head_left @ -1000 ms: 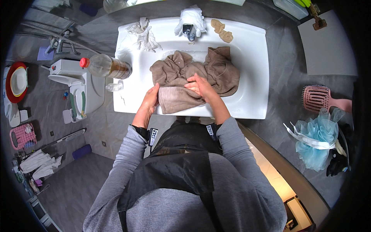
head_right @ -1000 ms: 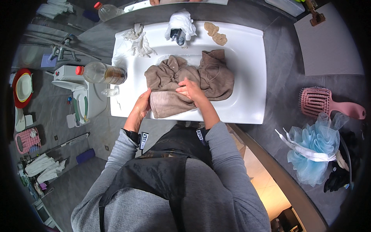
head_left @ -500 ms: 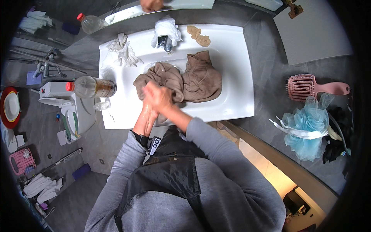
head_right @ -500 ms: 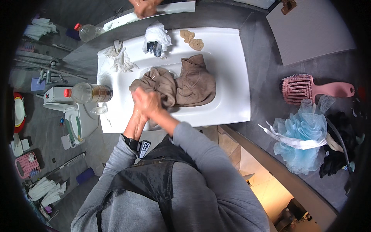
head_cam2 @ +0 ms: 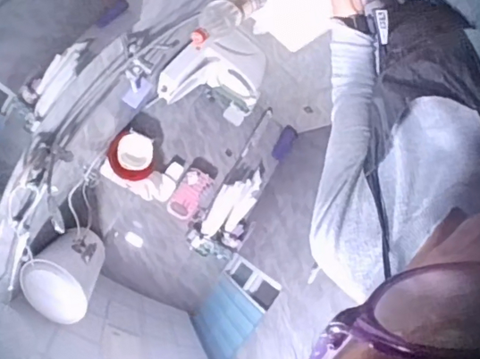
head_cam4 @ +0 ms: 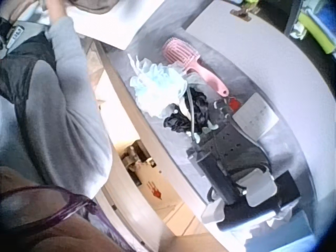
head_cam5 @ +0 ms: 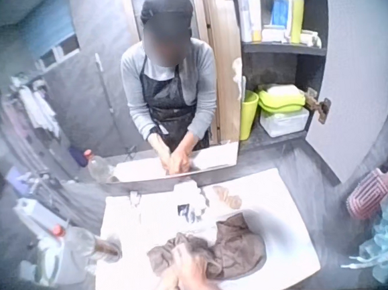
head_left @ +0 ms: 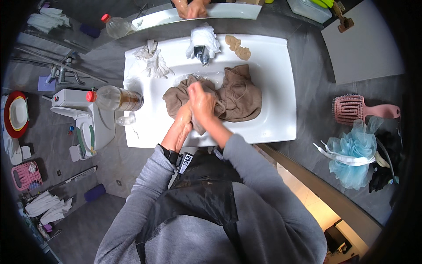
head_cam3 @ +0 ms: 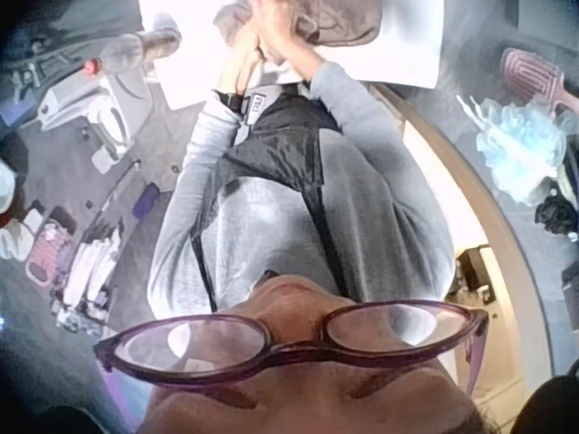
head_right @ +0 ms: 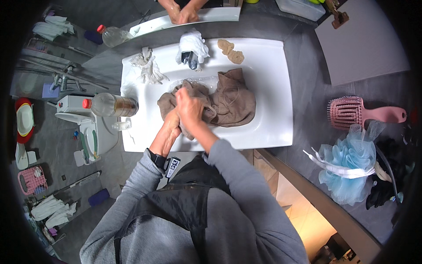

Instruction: The person washes a brown cloth by hand in a bathroom sink, using a blue packet of detergent. They rub and rinse the cloth repeatedly, wring it out, and then move to pick up a red plastic basin from the floor.

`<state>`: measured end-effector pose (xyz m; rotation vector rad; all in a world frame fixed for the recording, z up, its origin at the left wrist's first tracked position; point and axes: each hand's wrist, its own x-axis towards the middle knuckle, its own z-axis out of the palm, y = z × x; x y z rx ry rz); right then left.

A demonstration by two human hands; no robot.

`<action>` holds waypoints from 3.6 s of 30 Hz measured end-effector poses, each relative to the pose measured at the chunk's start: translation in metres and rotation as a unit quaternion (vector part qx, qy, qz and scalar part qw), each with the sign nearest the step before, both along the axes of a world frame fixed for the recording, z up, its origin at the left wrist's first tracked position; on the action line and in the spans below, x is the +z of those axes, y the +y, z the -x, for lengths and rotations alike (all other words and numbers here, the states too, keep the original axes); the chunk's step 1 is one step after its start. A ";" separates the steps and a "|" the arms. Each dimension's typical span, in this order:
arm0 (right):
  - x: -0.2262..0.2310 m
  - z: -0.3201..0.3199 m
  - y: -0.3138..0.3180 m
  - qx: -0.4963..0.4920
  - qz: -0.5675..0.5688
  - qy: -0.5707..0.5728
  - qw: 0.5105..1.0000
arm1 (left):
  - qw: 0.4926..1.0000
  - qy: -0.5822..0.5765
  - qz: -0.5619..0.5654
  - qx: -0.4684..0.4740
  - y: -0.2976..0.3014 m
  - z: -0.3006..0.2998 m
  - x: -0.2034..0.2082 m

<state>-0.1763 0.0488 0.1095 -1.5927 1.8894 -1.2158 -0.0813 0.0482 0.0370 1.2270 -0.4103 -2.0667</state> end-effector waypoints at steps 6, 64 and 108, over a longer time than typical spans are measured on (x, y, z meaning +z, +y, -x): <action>-0.004 -0.011 0.002 0.042 0.065 -0.075 0.994 | 0.994 -0.078 -0.065 0.025 0.004 -0.004 0.011; -0.076 0.140 0.063 0.076 -0.072 0.313 0.944 | 0.522 -0.653 0.463 -0.295 -0.080 0.005 -0.046; -0.042 0.020 0.015 0.168 -0.242 -0.683 0.669 | 0.676 -0.609 0.393 -0.136 0.059 -0.076 0.068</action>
